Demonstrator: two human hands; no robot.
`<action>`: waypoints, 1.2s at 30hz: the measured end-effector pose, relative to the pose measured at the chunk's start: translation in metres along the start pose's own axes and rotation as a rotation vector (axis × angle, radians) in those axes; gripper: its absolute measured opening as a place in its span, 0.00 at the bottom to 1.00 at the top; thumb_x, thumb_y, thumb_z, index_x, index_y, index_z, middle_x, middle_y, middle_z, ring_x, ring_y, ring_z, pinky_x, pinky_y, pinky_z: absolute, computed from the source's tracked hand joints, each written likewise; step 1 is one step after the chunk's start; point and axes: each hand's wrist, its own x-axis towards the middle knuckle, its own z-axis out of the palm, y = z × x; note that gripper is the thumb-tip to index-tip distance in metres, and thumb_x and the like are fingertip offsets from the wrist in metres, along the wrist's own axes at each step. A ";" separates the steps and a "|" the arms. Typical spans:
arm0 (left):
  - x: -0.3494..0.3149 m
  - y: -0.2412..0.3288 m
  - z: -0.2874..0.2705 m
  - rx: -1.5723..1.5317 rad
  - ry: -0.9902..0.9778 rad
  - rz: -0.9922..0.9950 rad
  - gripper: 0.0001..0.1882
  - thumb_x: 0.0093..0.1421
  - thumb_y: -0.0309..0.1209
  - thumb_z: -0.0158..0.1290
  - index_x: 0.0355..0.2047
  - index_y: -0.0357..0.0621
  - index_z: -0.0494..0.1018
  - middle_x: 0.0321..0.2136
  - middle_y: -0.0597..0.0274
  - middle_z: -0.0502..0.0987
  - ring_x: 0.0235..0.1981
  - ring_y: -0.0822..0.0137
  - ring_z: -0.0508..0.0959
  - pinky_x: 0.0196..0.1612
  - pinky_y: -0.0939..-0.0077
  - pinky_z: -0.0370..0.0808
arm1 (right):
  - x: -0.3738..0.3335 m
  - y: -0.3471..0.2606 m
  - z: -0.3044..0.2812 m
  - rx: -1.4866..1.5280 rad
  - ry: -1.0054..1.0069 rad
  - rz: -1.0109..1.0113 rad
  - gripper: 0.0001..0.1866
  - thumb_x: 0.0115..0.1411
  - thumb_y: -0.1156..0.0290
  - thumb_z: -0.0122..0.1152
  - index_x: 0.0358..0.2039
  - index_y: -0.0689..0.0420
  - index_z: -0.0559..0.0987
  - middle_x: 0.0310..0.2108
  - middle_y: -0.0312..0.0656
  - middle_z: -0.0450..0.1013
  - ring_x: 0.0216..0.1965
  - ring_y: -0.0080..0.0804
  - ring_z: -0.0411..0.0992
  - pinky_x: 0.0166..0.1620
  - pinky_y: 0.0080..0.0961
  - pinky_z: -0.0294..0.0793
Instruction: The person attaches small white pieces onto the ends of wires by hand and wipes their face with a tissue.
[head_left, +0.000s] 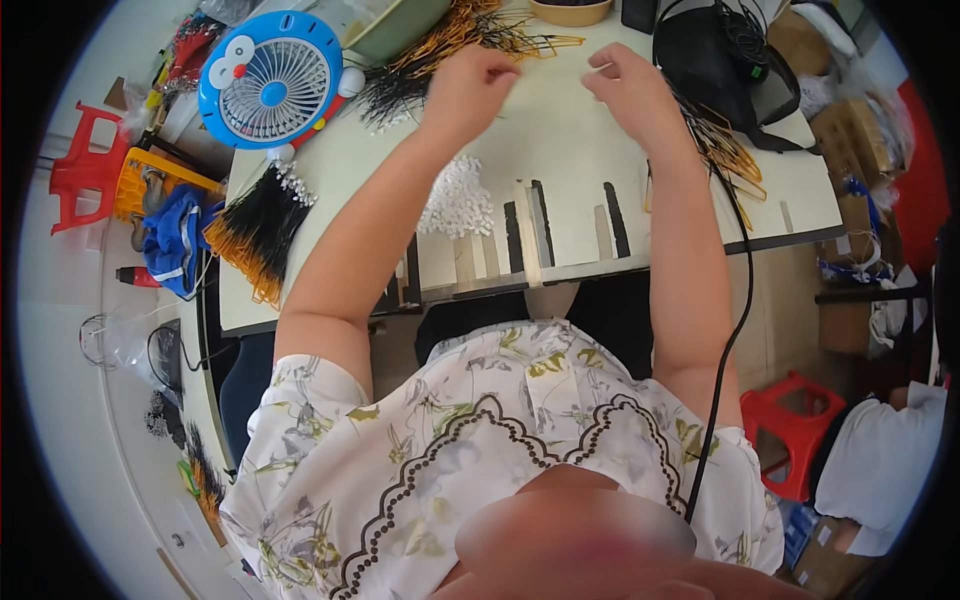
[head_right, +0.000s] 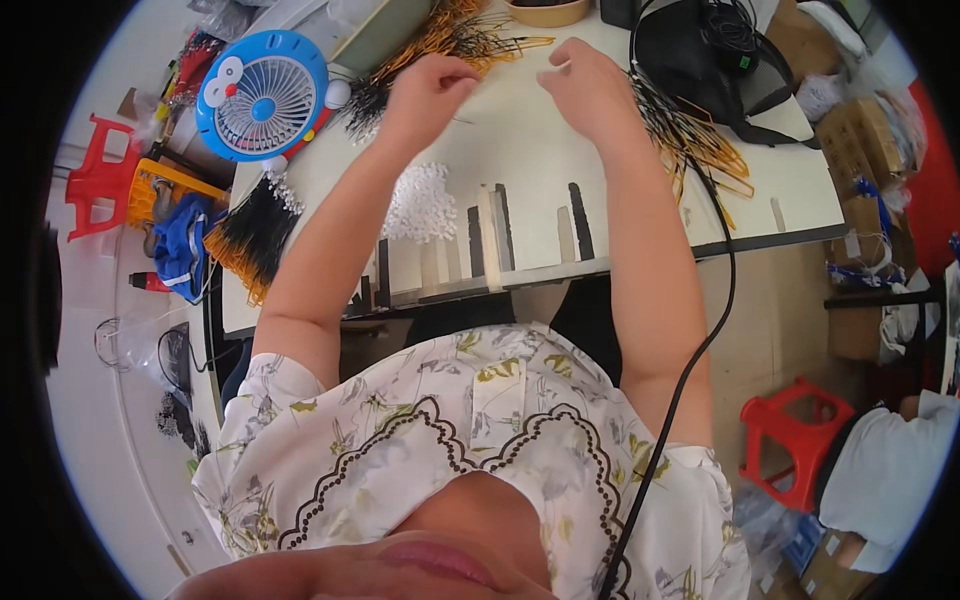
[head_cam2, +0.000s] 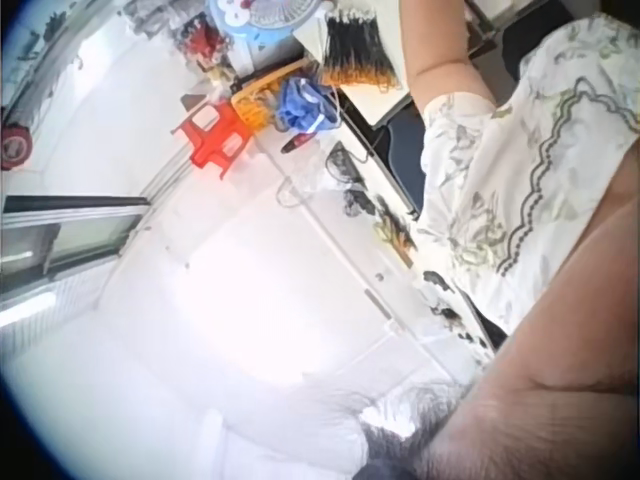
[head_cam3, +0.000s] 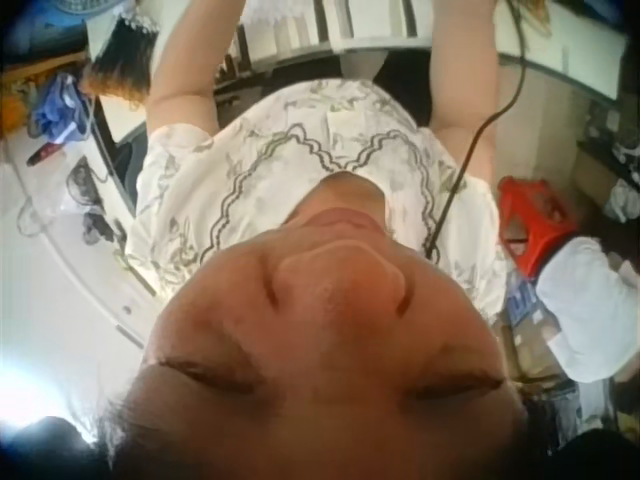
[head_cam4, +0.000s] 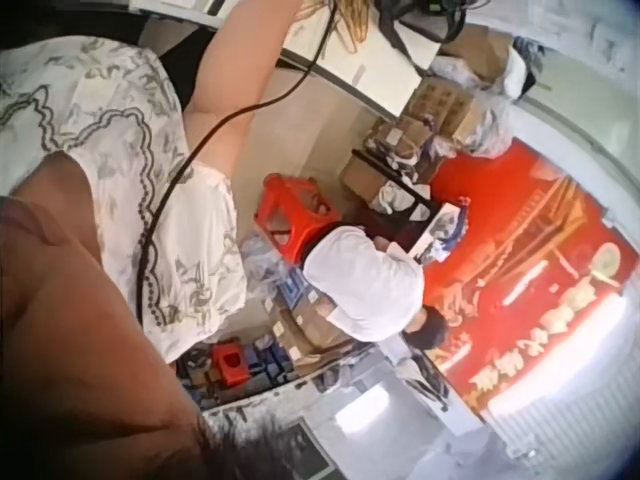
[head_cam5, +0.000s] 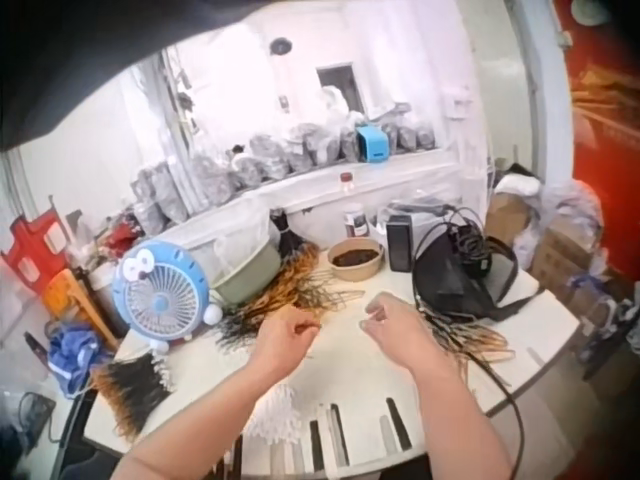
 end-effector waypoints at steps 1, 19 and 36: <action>0.001 0.006 0.008 -0.004 -0.005 0.010 0.09 0.56 0.28 0.58 0.37 0.42 0.81 0.33 0.56 0.79 0.34 0.65 0.79 0.40 0.73 0.75 | 0.014 0.005 0.012 0.330 -0.009 0.194 0.21 0.59 0.66 0.65 0.50 0.63 0.73 0.43 0.47 0.77 0.40 0.38 0.79 0.44 0.31 0.76; 0.038 -0.013 0.046 0.056 0.157 0.241 0.13 0.56 0.28 0.57 0.43 0.44 0.80 0.39 0.55 0.77 0.39 0.51 0.79 0.42 0.60 0.75 | 0.043 0.005 0.070 0.811 0.197 0.223 0.06 0.54 0.76 0.63 0.34 0.62 0.81 0.26 0.39 0.79 0.24 0.25 0.79 0.30 0.21 0.76; 0.052 -0.003 0.001 -0.336 0.129 0.058 0.12 0.63 0.34 0.56 0.42 0.41 0.81 0.34 0.63 0.81 0.35 0.68 0.78 0.42 0.71 0.74 | -0.047 0.004 -0.054 0.627 0.137 0.114 0.06 0.61 0.77 0.59 0.37 0.60 0.83 0.29 0.31 0.76 0.28 0.15 0.70 0.35 0.13 0.71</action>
